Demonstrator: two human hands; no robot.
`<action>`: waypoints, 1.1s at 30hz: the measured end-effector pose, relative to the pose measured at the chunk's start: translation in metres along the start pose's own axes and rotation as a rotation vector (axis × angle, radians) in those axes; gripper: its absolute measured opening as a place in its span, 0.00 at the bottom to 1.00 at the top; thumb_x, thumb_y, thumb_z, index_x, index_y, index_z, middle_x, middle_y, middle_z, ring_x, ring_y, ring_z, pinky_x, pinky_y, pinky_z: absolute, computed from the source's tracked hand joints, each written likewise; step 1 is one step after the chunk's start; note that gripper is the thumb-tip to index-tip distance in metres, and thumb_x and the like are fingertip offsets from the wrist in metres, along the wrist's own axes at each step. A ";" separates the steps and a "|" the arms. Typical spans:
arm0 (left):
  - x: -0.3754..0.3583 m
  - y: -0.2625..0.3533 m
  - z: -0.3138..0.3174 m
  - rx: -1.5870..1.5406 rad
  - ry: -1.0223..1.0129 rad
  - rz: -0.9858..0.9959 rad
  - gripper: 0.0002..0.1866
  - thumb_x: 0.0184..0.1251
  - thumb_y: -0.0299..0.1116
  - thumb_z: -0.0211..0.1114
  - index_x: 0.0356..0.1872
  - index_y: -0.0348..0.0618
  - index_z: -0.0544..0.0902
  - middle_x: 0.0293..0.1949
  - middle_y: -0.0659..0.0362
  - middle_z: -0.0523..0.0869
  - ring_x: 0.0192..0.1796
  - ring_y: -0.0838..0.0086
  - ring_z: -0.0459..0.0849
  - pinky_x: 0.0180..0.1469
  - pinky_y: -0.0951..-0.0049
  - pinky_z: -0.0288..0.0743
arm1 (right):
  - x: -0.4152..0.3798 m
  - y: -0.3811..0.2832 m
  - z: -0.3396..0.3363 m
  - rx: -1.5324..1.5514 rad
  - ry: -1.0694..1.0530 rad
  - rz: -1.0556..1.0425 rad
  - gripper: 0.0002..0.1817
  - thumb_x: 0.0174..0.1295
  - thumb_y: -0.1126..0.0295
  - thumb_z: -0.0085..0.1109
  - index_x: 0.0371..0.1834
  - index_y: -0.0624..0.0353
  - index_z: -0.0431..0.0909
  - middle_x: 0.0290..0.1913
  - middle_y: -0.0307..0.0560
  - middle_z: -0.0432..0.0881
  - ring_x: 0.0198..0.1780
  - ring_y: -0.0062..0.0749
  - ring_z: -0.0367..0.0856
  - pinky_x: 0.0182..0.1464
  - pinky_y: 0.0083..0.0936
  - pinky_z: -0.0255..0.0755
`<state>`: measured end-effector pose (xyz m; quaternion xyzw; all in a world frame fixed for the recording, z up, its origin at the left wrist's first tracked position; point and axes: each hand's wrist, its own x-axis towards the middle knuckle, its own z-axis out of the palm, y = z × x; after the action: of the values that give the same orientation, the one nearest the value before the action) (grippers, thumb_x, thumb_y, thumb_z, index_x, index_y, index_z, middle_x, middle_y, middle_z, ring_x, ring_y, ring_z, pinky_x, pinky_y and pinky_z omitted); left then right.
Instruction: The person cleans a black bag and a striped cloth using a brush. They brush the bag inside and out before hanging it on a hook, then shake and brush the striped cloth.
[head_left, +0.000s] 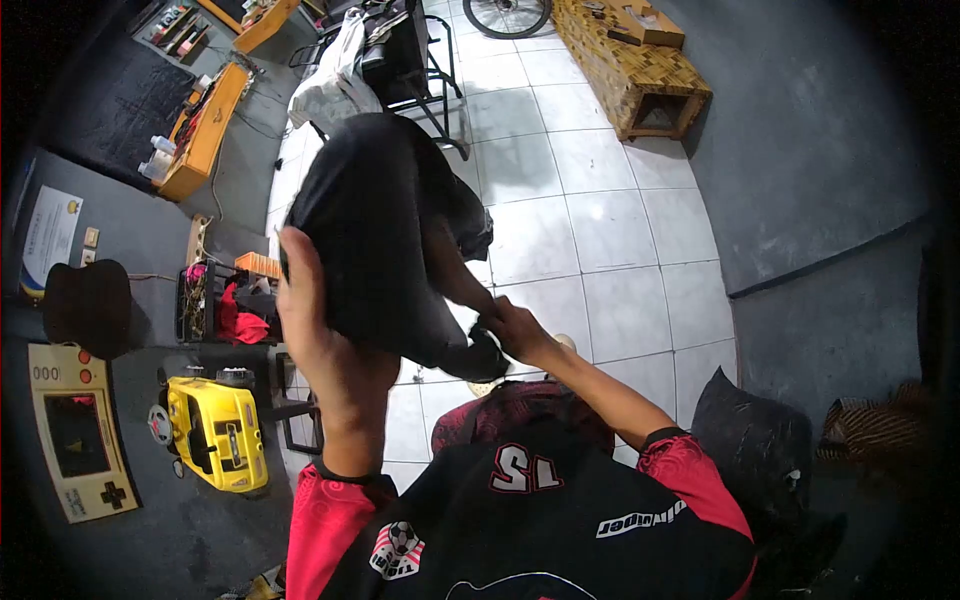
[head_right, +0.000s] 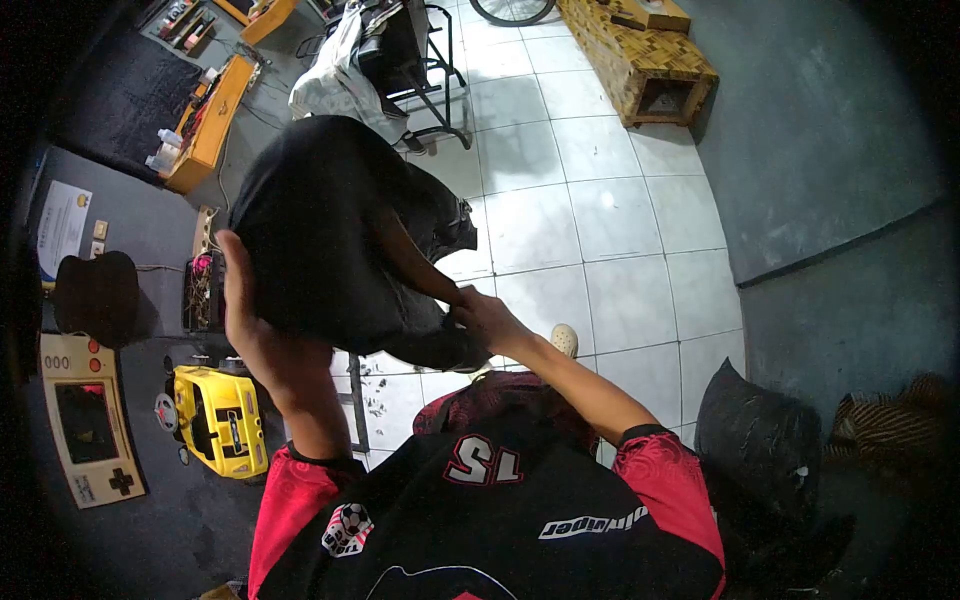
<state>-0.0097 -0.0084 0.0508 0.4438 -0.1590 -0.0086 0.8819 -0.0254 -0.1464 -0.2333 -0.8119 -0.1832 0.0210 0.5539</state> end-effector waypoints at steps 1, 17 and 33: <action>-0.004 -0.007 0.001 0.142 0.074 0.046 0.24 0.72 0.43 0.47 0.54 0.31 0.73 0.52 0.47 0.78 0.55 0.64 0.77 0.58 0.65 0.70 | 0.014 -0.019 -0.008 0.089 0.025 -0.007 0.12 0.66 0.68 0.44 0.49 0.63 0.64 0.36 0.58 0.78 0.35 0.50 0.80 0.37 0.33 0.72; -0.001 -0.007 -0.011 -0.259 -0.160 0.178 0.21 0.70 0.23 0.42 0.62 0.28 0.60 0.60 0.36 0.66 0.59 0.60 0.74 0.60 0.63 0.72 | -0.062 0.178 0.042 -0.270 -0.243 0.419 0.15 0.59 0.64 0.47 0.36 0.65 0.77 0.23 0.57 0.79 0.28 0.50 0.80 0.31 0.40 0.75; -0.011 -0.034 0.026 -0.227 0.022 -0.174 0.27 0.73 0.46 0.40 0.61 0.33 0.67 0.60 0.46 0.70 0.61 0.56 0.70 0.65 0.51 0.60 | 0.046 -0.019 -0.005 0.069 0.190 -0.034 0.17 0.62 0.74 0.47 0.54 0.63 0.61 0.40 0.60 0.78 0.43 0.55 0.79 0.43 0.36 0.73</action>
<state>-0.0235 -0.0478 0.0356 0.3536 -0.1086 -0.0980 0.9239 0.0130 -0.1302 -0.2064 -0.7877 -0.1426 -0.0591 0.5965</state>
